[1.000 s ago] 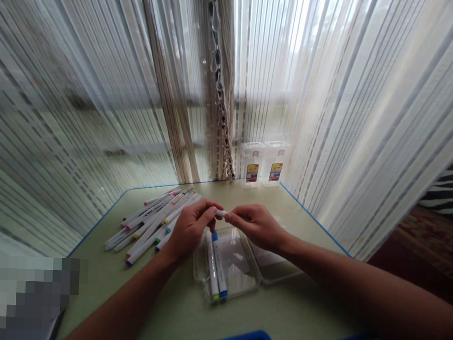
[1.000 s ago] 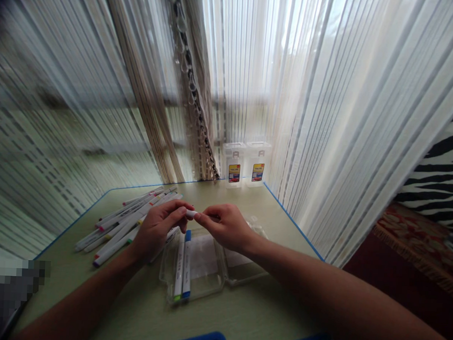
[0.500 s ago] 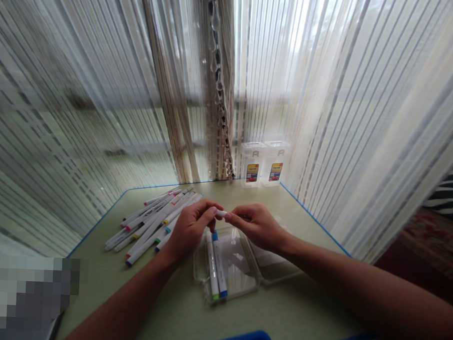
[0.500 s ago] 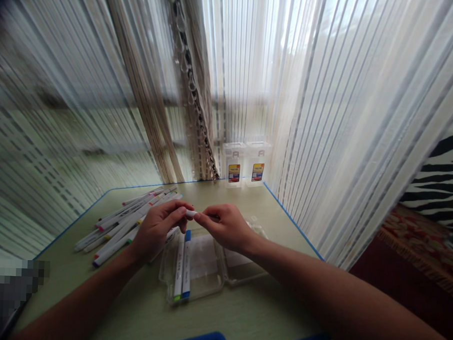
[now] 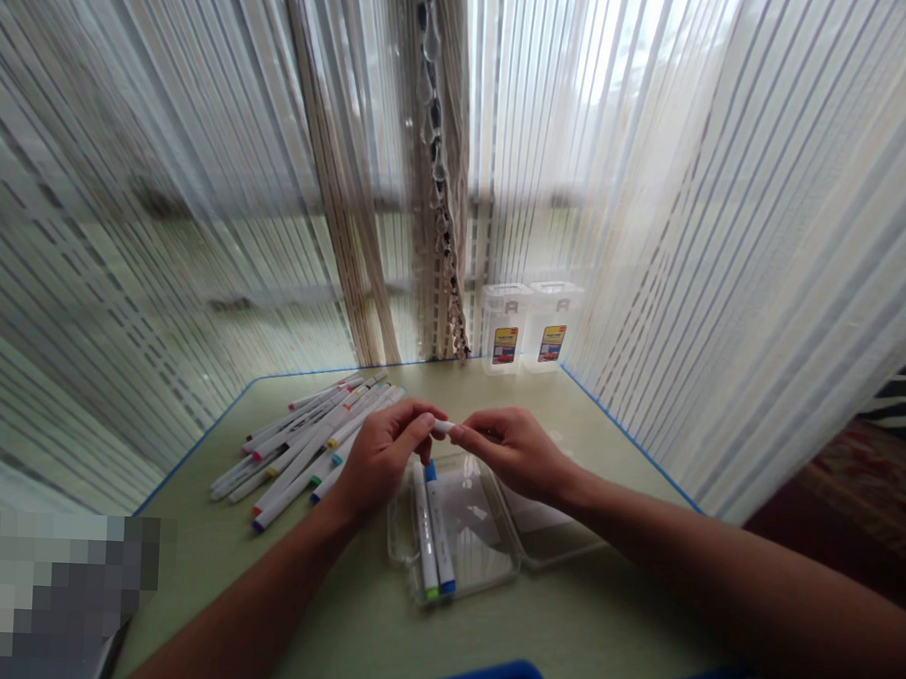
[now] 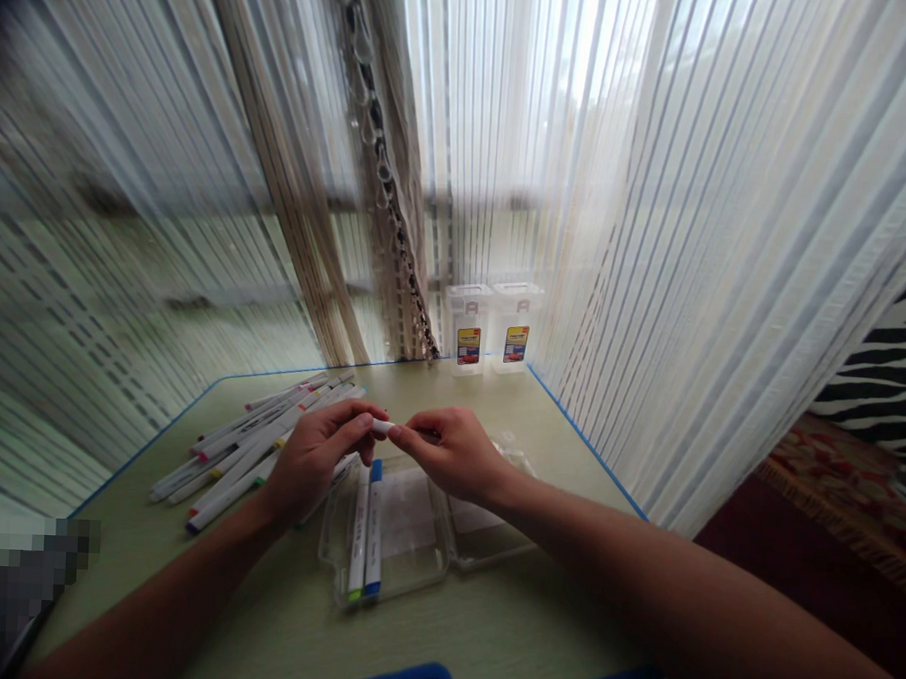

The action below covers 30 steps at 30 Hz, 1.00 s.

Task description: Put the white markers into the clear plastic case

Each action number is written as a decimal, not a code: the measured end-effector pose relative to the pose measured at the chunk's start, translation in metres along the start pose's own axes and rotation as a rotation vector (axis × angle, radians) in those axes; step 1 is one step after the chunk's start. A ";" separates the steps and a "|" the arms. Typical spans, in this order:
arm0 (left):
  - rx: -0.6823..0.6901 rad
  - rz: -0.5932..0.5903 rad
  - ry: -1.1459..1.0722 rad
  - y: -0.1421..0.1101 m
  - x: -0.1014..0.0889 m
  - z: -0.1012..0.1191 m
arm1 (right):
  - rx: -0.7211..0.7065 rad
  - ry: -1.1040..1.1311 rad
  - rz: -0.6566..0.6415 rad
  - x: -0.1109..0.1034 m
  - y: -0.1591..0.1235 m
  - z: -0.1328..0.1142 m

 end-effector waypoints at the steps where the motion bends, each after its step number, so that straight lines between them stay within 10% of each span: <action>1: 0.000 0.000 0.000 0.000 0.000 0.000 | 0.000 -0.002 -0.002 0.000 0.000 0.000; 30: -0.021 0.011 -0.020 -0.001 -0.001 -0.002 | -0.006 -0.009 -0.006 0.002 0.000 0.001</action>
Point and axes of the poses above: each hand's wrist, its own y-axis towards the middle knuckle, its own x-axis out of the palm, z = x × y, the point moved 8 cm from there along y, towards the middle knuckle
